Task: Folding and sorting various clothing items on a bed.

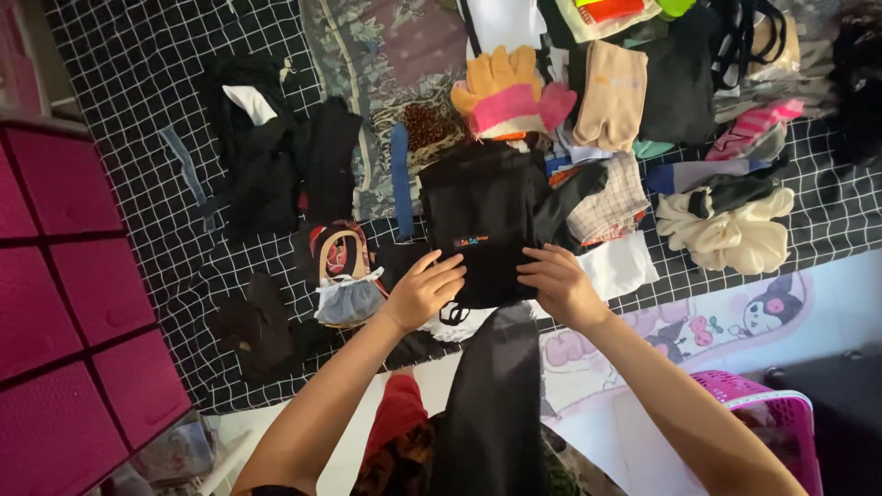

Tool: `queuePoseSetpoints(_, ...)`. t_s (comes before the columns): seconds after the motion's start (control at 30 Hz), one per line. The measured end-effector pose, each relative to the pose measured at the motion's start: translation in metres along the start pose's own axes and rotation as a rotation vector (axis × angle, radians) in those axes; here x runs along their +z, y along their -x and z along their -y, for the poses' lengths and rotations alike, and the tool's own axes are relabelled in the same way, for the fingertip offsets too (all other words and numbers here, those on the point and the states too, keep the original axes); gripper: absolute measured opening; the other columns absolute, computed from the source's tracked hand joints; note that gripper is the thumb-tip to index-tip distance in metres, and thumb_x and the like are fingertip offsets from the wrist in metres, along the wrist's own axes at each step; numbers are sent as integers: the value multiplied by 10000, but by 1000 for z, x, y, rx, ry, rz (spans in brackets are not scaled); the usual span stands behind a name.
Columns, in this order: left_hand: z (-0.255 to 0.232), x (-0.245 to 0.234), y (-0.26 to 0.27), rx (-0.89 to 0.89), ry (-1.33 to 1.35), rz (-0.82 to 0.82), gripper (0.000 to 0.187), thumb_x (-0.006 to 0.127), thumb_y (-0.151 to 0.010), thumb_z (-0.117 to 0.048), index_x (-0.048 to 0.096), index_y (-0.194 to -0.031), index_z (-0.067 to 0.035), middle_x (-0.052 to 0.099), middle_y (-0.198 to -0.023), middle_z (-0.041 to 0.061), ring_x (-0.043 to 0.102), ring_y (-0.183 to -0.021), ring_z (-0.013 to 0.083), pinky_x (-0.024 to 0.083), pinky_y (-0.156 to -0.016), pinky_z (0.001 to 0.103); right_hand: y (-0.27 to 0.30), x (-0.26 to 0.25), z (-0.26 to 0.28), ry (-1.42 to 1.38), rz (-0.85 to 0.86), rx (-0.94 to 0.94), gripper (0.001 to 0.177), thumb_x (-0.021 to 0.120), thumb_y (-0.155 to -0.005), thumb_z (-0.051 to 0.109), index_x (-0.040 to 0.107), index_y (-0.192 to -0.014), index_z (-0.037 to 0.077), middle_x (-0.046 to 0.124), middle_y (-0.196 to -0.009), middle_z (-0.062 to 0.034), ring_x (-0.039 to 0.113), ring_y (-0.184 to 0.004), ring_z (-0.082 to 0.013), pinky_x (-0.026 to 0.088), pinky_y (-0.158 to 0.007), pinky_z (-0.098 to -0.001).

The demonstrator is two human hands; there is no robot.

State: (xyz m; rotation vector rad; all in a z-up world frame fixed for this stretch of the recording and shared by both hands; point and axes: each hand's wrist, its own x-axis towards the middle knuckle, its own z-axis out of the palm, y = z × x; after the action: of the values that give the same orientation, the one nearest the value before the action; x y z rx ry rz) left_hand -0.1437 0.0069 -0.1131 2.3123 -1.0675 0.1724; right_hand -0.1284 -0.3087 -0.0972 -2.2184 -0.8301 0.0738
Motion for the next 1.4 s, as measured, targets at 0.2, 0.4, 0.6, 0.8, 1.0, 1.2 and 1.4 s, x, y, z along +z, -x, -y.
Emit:
queuePoseSetpoints(0.2, 1, 8, 2, -17, 35, 14, 147, 661, -938, -64, 703, -1062, 4, 701, -1264, 126, 593, -1341, 291, 405, -1190, 518, -12, -2, -4, 38, 131, -133, 298, 734, -611, -67, 667, -879, 44, 695, -1110, -92, 553, -1341, -307, 410, -1154, -533)
queuePoseSetpoints(0.4, -2, 11, 5, -104, 142, 28, 155, 672, -909, -62, 668, -1052, -1, 703, -1274, 141, 617, -1316, 310, 431, -1177, 494, -12, 8, -22, -135, 148, -113, 372, 754, -640, -39, 582, -962, 29, 693, -1070, -122, 660, -1185, -337, 502, -1098, -517)
queuePoseSetpoints(0.6, -15, 27, -29, -998, 448, -214, 166, 707, -903, -154, 701, -1000, -19, 694, -804, 181, 697, -727, 318, 537, -683, 423, -40, 33, -35, -251, -143, 757, 272, 742, -857, 120, 629, -1077, 5, 631, -665, -126, 629, -587, -266, 485, -567, -396)
queuePoseSetpoints(0.8, 23, 52, -37, -1189, 260, -328, 275, 813, -863, -265, 705, -815, -17, 688, -713, 129, 689, -679, 305, 531, -644, 412, -50, 53, -46, -150, -228, 865, 399, 779, -929, 307, 603, -819, -34, 573, -631, -138, 523, -555, -237, 433, -557, -396)
queuePoseSetpoints(1.0, -17, 15, -62, -560, -39, -363, 265, 735, -936, -193, 680, -1141, -34, 659, -1151, 110, 660, -1039, 311, 483, -941, 486, -55, 55, -50, -186, -262, 957, 392, 801, -874, 334, 666, -817, -29, 611, -643, -120, 555, -572, -212, 451, -564, -391)
queuePoseSetpoints(1.2, -6, 54, -83, -207, -276, -112, 501, 650, -847, -194, 646, -1291, 39, 638, -1355, 202, 631, -1253, 352, 480, -1074, 486, -79, 31, -41, -566, -278, 1213, 279, 838, -825, 231, 709, -918, 2, 644, -753, -62, 573, -671, -159, 453, -589, -360)
queuePoseSetpoints(1.4, 39, 55, -112, -978, 359, -18, 342, 588, -1086, -322, 716, -1242, -47, 763, -1131, 176, 735, -1029, 339, 567, -940, 464, -87, 39, -44, -868, -969, 490, 586, 826, -918, 136, 454, -1357, 29, 609, -1188, -78, 615, -1056, -134, 540, -945, -300)
